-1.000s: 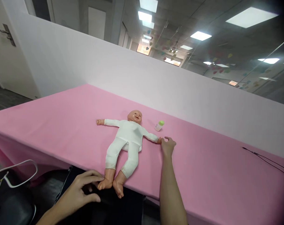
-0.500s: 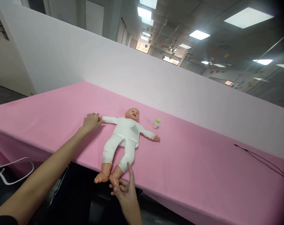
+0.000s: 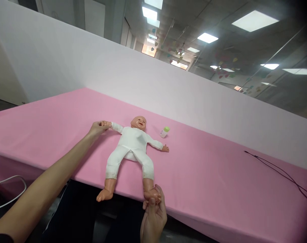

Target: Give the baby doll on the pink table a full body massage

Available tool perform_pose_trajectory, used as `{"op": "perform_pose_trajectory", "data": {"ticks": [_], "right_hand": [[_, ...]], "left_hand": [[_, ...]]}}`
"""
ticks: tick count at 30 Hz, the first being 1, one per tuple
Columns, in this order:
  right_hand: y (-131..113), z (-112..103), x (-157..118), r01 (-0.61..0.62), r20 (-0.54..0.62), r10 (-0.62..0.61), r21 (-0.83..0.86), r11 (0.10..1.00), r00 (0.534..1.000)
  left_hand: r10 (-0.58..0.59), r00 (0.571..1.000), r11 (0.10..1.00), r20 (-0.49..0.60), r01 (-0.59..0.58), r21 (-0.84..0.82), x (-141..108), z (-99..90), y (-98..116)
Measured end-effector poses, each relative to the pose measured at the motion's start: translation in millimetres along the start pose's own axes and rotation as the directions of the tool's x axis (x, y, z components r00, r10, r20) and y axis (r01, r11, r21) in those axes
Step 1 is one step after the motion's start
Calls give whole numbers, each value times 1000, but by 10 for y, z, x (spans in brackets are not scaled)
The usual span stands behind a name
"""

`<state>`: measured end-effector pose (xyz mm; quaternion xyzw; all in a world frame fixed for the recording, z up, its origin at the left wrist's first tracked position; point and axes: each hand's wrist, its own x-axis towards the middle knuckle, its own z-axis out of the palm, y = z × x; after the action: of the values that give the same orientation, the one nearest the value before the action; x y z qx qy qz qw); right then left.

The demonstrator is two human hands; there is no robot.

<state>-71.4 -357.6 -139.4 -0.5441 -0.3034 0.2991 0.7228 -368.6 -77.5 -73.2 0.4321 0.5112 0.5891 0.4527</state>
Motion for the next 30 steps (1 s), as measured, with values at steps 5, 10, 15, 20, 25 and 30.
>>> {"op": "perform_pose_trajectory", "data": {"ticks": [5,10,15,20,25,30], "right_hand": [[-337,217,311,37,160,-64,167,985,985],[-596,390,744,112,442,-146,102,988,885],[-741,769,1090,184,712,-91,-54,981,696],[-623,1152,1284,282,745,-82,-146,948,662],[-791,878,1176,217,706,-75,-114,969,704],[-824,126,696,190,634,-16,-208,959,774]], "left_hand": [[23,990,954,-142,-64,-293,85,394,63],[226,967,944,-116,-247,-219,-15,783,117],[375,924,925,77,-379,38,-174,1014,-41],[395,897,862,197,-436,257,-226,981,-116],[383,923,924,-28,-383,-8,-59,834,-100],[61,906,970,-420,-152,-188,208,612,-228]]}}
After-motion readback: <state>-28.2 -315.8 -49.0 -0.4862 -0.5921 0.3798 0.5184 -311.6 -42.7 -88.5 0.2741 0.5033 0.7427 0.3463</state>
